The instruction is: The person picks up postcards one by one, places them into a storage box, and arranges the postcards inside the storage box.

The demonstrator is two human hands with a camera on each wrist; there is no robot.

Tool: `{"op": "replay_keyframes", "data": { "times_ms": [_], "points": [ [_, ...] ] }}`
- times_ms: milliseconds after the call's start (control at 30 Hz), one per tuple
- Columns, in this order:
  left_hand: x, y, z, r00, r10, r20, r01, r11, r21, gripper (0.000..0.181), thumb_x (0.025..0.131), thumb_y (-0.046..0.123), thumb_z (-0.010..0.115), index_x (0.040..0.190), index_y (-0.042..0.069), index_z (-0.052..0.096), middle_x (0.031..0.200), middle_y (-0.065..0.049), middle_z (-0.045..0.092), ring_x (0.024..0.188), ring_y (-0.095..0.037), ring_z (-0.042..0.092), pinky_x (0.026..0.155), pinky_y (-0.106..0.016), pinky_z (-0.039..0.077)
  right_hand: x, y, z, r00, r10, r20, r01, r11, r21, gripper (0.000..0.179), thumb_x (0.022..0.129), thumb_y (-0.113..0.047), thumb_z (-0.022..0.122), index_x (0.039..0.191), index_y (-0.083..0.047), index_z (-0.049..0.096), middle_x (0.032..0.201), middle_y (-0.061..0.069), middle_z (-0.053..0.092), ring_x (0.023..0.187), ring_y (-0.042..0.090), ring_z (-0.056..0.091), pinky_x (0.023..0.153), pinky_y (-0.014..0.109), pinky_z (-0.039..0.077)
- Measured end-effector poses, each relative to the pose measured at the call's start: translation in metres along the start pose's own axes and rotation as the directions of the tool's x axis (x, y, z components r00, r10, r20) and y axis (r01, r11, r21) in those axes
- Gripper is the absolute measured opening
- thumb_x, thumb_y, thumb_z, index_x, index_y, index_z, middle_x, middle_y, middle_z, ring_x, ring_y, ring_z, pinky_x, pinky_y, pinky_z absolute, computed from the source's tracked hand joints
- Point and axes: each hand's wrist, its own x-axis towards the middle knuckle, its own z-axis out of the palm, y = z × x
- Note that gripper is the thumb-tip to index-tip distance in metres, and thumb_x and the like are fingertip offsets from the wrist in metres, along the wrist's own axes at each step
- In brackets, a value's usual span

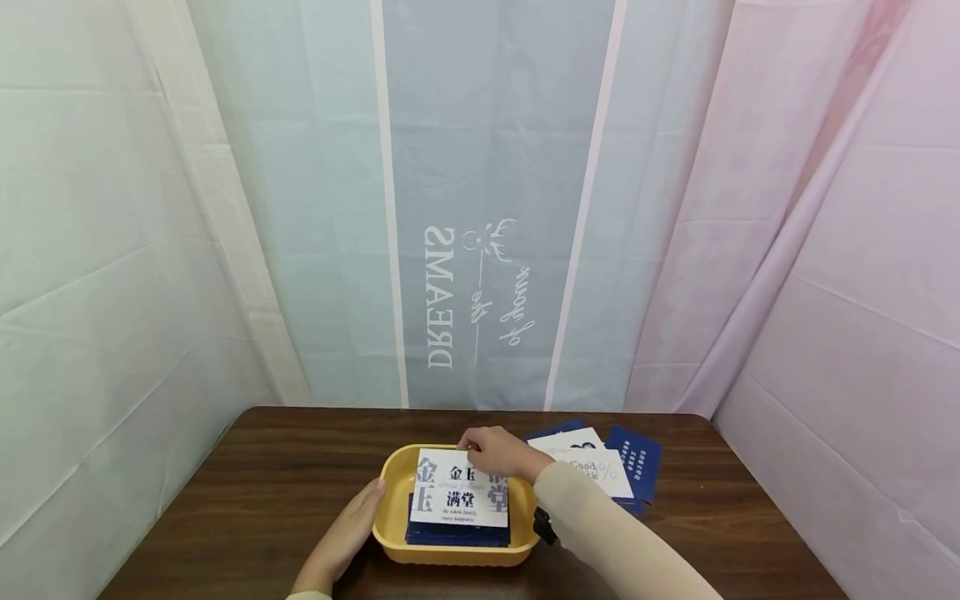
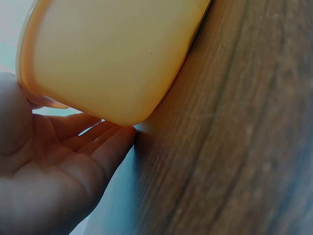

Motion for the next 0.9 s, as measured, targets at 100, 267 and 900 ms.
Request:
{"op": "replay_keyframes", "data": {
  "times_ms": [100,267,900],
  "points": [
    [0.000,-0.001,0.000,1.000,-0.001,-0.003,0.001,1.000,0.001,0.071,0.110,0.040,0.035,0.146,-0.021,0.027,0.153,-0.039,0.026,0.143,-0.051,0.021,0.115,-0.063,0.018,0.002,-0.002,0.001,0.999,0.025,0.038,-0.024,0.999,-0.023,0.018,0.099,-0.011,0.055,0.109,-0.014,0.070,0.091,-0.007,0.064,0.075,0.010,0.058,0.067,0.028,0.050],
    [0.001,-0.002,0.001,1.000,-0.007,-0.008,0.007,1.000,0.003,0.071,0.110,0.041,0.036,0.146,-0.021,0.028,0.152,-0.038,0.027,0.143,-0.051,0.021,0.115,-0.063,0.019,0.003,-0.007,0.001,0.996,0.030,0.084,-0.024,0.997,-0.071,0.018,0.100,-0.008,0.054,0.104,-0.014,0.071,0.086,-0.007,0.062,0.073,0.010,0.056,0.066,0.027,0.048],
    [0.002,0.000,0.000,0.999,-0.032,0.002,0.032,0.999,0.004,0.073,0.110,0.042,0.036,0.147,-0.020,0.027,0.153,-0.038,0.026,0.143,-0.051,0.021,0.114,-0.064,0.019,0.007,-0.018,0.018,0.986,0.144,0.086,-0.106,0.931,-0.350,0.020,0.083,-0.018,0.083,0.100,-0.015,0.071,0.081,-0.007,0.062,0.067,0.011,0.056,0.064,0.028,0.052]
  ]
}}
